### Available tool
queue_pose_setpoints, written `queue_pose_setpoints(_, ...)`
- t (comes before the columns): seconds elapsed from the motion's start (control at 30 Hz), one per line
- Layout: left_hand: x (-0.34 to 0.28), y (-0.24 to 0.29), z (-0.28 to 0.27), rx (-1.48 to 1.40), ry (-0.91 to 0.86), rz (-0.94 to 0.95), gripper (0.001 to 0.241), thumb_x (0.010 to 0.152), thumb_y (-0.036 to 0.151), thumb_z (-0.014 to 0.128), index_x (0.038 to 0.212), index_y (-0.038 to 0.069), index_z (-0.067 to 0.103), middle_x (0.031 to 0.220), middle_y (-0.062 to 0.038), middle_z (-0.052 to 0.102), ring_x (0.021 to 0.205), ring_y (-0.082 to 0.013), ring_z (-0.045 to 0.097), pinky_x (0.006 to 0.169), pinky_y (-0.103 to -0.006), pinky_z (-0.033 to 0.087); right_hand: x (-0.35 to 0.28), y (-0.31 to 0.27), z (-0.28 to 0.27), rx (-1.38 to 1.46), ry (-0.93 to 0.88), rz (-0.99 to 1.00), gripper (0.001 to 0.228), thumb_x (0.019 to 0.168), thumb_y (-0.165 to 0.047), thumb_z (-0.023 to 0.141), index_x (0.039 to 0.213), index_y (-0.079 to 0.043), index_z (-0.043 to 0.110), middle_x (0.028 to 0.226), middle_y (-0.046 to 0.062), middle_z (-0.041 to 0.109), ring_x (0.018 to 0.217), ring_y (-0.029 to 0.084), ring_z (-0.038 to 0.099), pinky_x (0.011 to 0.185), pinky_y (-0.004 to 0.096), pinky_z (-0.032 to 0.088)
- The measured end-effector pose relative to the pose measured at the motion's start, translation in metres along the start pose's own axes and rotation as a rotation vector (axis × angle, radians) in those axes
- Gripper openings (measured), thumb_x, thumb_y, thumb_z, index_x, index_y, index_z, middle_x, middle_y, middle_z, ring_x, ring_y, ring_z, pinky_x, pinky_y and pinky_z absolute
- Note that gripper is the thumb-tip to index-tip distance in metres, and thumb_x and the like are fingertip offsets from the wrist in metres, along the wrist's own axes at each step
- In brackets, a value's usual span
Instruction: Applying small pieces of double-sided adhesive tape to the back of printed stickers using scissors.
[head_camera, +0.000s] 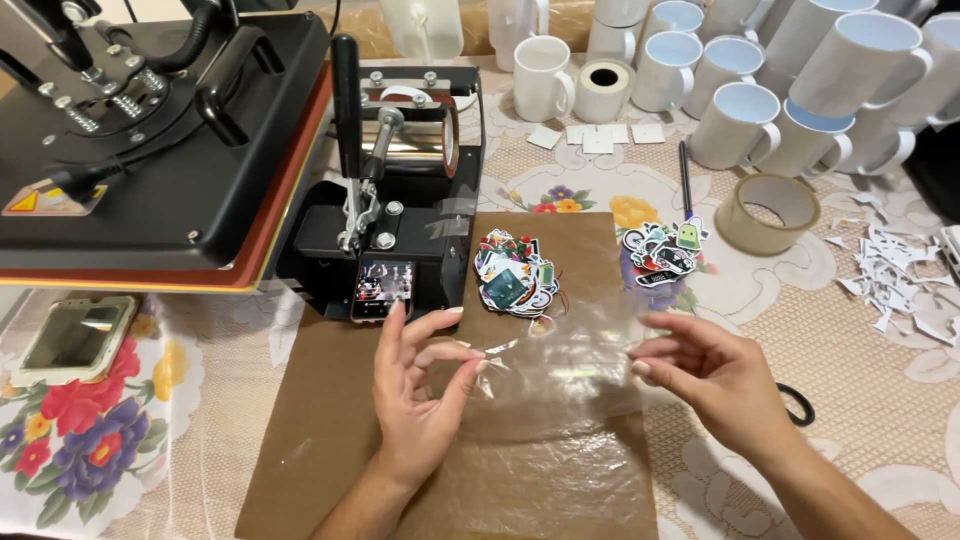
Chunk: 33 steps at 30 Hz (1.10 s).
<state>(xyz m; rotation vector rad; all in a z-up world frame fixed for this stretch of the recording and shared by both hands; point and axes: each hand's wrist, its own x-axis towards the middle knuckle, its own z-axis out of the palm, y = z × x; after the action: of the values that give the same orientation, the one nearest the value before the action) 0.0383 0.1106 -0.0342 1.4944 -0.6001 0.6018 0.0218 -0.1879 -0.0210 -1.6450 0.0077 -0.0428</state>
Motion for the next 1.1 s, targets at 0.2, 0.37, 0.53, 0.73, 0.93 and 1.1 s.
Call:
queue_pose_setpoints(0.2, -0.003, -0.002, 0.003, 0.061, -0.022, -0.006, 0.090, 0.090, -0.005, 0.073, 0.158, 0.015, 0.018, 0.131, -0.023, 0.060, 0.086, -0.0168, 0.075, 0.093, -0.0324, 0.061, -0.007, -0.009, -0.002, 0.016, 0.141, 0.200, 0.026, 0.084, -0.003, 0.069, 0.105, 0.008, 0.079, 0.094, 0.027, 0.083, 0.081, 0.035, 0.081, 0.081, 0.041, 0.067)
queue_pose_setpoints(0.37, -0.006, -0.004, 0.007, 0.086, -0.084, -0.032, 0.091, 0.088, -0.005, 0.074, 0.158, 0.014, 0.019, 0.130, -0.021, 0.063, 0.086, -0.0154, 0.076, 0.090, -0.0290, 0.061, -0.006, -0.006, -0.007, -0.114, 0.082, 0.115, 0.024, 0.078, -0.008, 0.077, 0.101, -0.001, 0.082, 0.097, 0.014, 0.086, 0.090, 0.020, 0.080, 0.085, 0.030, 0.062)
queue_pose_setpoints(0.53, -0.007, -0.006, 0.007, 0.070, -0.081, -0.059, 0.093, 0.087, -0.005, 0.075, 0.158, 0.014, 0.017, 0.130, -0.022, 0.062, 0.086, -0.0156, 0.076, 0.092, -0.0298, 0.060, 0.006, -0.005, -0.008, -0.015, 0.135, 0.130, 0.016, 0.083, -0.002, 0.073, 0.097, 0.004, 0.077, 0.087, 0.019, 0.081, 0.084, 0.025, 0.077, 0.085, 0.034, 0.062)
queue_pose_setpoints(0.73, -0.008, -0.008, 0.008, 0.057, -0.052, -0.071, 0.095, 0.087, -0.007, 0.075, 0.158, 0.015, 0.017, 0.130, -0.022, 0.061, 0.086, -0.0159, 0.076, 0.092, -0.0297, 0.061, 0.018, 0.001, -0.005, -0.061, 0.010, 0.114, 0.038, 0.078, -0.001, 0.077, 0.116, -0.003, 0.074, 0.098, 0.012, 0.079, 0.088, 0.018, 0.073, 0.083, 0.029, 0.060)
queue_pose_setpoints(0.93, -0.010, -0.008, 0.010, 0.058, -0.042, -0.131, 0.096, 0.086, -0.006, 0.075, 0.158, 0.015, 0.016, 0.127, -0.021, 0.062, 0.083, -0.0158, 0.077, 0.089, -0.0294, 0.061, 0.025, 0.012, -0.009, 0.058, 0.137, 0.135, 0.018, 0.076, 0.003, 0.079, 0.094, 0.003, 0.078, 0.090, 0.017, 0.080, 0.084, 0.021, 0.073, 0.084, 0.032, 0.060)
queue_pose_setpoints(1.1, -0.010, -0.005, 0.013, 0.065, -0.046, -0.108, 0.100, 0.083, -0.007, 0.077, 0.158, 0.012, 0.014, 0.127, -0.023, 0.062, 0.084, -0.0159, 0.078, 0.087, -0.0282, 0.063, 0.026, -0.006, -0.009, 0.125, 0.071, 0.102, 0.012, 0.084, -0.001, 0.073, 0.096, 0.001, 0.074, 0.092, 0.016, 0.078, 0.087, 0.024, 0.072, 0.084, 0.034, 0.057)
